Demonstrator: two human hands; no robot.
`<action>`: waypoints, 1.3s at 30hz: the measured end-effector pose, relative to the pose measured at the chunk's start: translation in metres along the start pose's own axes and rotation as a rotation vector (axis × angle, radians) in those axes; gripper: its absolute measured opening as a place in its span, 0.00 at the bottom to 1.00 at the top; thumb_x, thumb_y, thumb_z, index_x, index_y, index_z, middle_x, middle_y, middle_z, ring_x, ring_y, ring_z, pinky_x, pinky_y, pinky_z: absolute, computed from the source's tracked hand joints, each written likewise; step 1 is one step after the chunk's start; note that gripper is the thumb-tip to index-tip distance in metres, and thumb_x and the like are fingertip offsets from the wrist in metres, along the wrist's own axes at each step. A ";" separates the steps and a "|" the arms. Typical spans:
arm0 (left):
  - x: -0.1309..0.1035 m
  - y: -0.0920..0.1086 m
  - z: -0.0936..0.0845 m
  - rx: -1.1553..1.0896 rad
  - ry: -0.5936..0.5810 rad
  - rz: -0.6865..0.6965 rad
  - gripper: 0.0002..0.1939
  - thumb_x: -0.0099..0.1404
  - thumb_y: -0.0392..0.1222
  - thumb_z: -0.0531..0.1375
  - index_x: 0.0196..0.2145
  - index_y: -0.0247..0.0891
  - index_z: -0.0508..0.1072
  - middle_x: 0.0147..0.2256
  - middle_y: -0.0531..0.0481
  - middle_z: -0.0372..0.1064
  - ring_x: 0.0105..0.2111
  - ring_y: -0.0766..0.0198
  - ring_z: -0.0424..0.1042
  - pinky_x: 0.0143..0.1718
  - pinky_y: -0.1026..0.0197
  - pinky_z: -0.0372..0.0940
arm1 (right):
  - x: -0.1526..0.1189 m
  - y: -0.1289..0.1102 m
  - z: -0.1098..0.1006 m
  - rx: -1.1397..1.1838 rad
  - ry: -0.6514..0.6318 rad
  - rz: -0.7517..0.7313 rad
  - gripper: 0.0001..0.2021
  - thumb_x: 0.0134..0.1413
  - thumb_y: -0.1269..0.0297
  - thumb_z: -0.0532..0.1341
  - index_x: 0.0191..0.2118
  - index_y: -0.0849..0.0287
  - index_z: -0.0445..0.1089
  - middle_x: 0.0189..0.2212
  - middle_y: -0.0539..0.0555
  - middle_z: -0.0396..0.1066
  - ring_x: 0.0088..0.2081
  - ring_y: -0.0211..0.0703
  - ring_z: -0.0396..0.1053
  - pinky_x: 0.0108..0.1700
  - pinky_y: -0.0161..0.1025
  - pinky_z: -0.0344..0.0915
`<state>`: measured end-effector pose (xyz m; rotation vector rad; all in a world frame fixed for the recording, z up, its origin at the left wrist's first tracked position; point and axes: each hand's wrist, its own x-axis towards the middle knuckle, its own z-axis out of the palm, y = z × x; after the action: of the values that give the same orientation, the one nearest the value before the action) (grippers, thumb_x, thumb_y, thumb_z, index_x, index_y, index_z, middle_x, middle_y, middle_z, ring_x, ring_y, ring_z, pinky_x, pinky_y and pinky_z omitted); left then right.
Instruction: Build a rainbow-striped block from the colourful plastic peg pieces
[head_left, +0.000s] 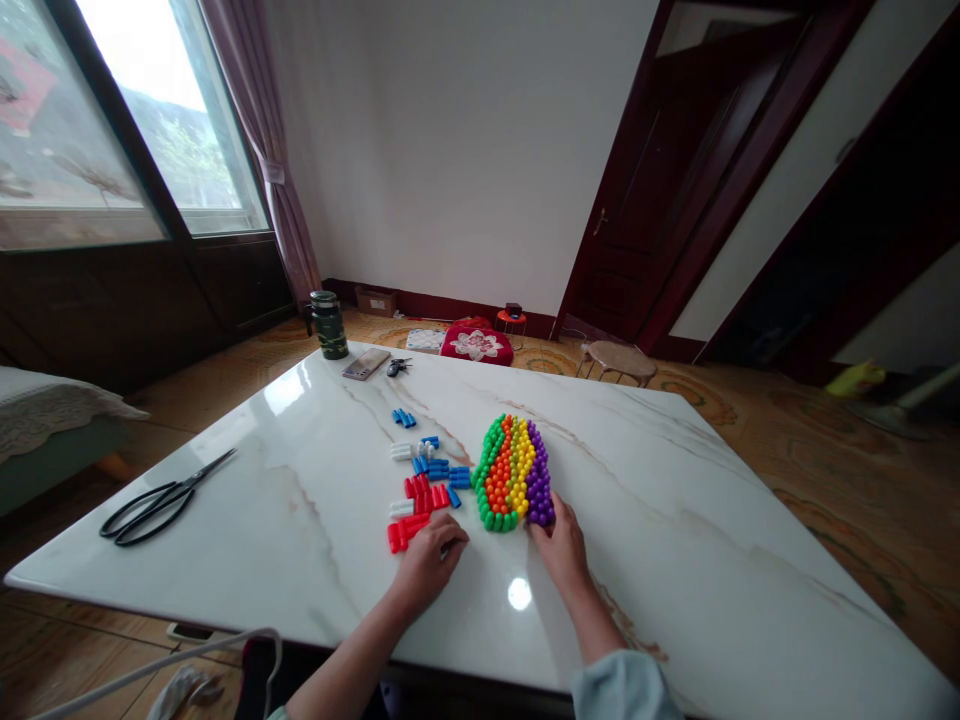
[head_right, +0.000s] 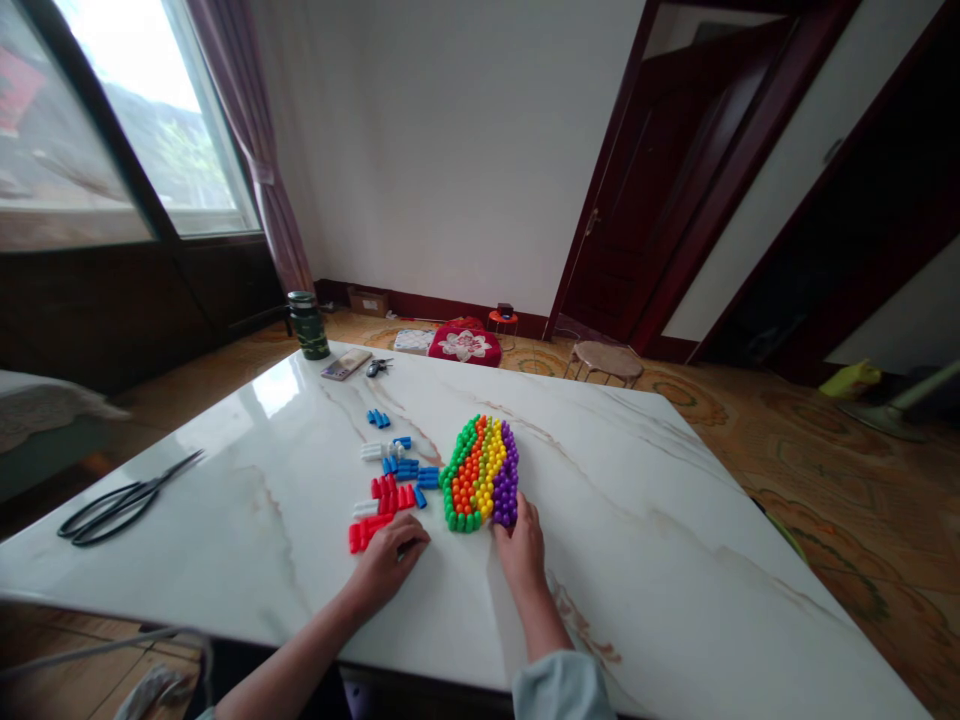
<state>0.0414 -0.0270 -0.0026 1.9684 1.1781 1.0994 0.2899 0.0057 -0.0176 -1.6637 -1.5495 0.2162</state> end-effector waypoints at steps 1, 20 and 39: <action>0.000 0.000 0.000 0.000 0.000 0.000 0.08 0.64 0.36 0.54 0.32 0.37 0.74 0.33 0.47 0.69 0.33 0.63 0.70 0.35 0.62 0.66 | 0.001 0.000 0.000 0.005 -0.005 0.001 0.26 0.45 0.64 0.58 0.53 0.62 0.65 0.44 0.61 0.70 0.46 0.53 0.69 0.49 0.47 0.67; -0.001 -0.001 0.001 0.007 0.016 0.001 0.08 0.63 0.35 0.55 0.32 0.37 0.74 0.32 0.47 0.69 0.31 0.65 0.69 0.31 0.65 0.64 | -0.047 -0.010 -0.017 0.045 0.069 0.039 0.18 0.52 0.63 0.55 0.50 0.62 0.65 0.39 0.59 0.68 0.25 0.41 0.66 0.34 0.43 0.70; -0.170 0.047 -0.025 -0.077 -0.235 -0.089 0.12 0.68 0.34 0.52 0.38 0.42 0.75 0.32 0.46 0.73 0.33 0.64 0.72 0.36 0.65 0.67 | -0.066 0.051 -0.098 -0.257 -0.470 -0.737 0.26 0.58 0.59 0.56 0.63 0.47 0.59 0.62 0.51 0.58 0.60 0.49 0.59 0.58 0.47 0.58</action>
<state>-0.0067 -0.1986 -0.0127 1.9069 1.0709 0.8303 0.3747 -0.0911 -0.0142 -1.1500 -2.5270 0.0084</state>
